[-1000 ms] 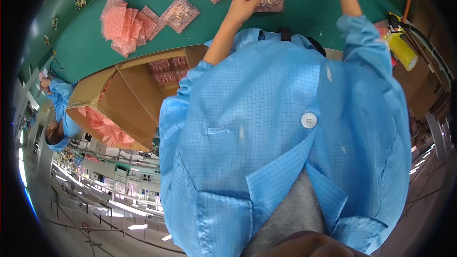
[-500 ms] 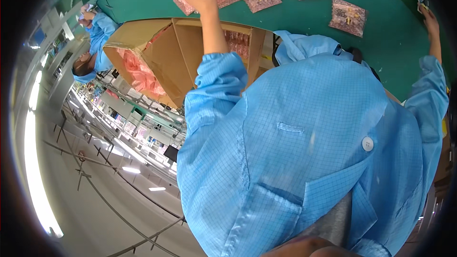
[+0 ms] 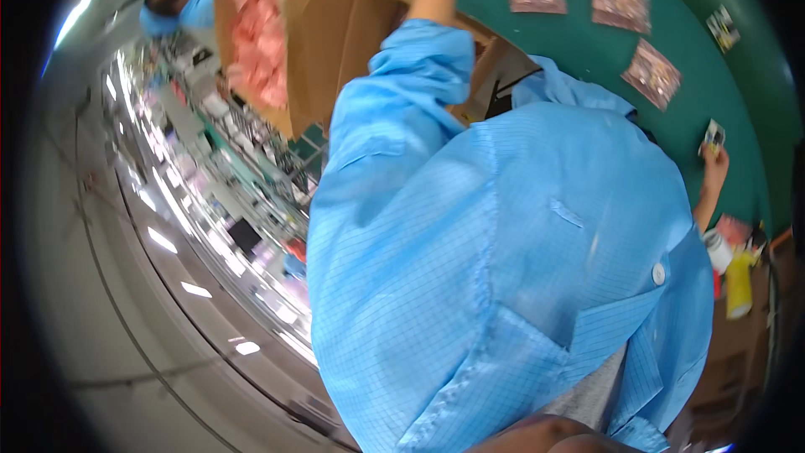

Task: Packaging electronic components into anti-static bags at a workbench.

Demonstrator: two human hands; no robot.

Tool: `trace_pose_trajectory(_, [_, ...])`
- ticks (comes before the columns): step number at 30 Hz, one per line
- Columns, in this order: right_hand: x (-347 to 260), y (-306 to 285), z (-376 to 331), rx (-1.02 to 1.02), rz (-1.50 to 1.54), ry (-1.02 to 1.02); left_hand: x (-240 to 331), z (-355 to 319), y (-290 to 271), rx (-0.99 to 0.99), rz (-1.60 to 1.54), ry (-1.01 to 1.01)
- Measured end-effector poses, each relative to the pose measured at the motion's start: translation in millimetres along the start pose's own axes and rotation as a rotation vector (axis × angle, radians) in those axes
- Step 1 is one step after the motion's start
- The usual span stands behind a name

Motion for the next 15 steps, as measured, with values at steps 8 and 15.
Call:
trace_pose_trajectory(8, [-40.3,22.8,-37.7,0.013,-0.154,-0.186,104.0,-110.5,-50.2,0.124,-0.464,0.042])
trace_pose_trajectory(15, [-45.2,12.1,-48.1,-0.086,-0.11,-0.23,236.3,-247.7,-50.4,-0.418,-0.719,0.134])
Point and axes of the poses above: each hand's wrist, its own z-axis towards the middle knuckle, its own y-axis out of the palm, x = y × z, the point moved 8 cm from there along z, towards the middle knuckle, and after that the axes turned 12 degrees about x, right-handed, at the moved point
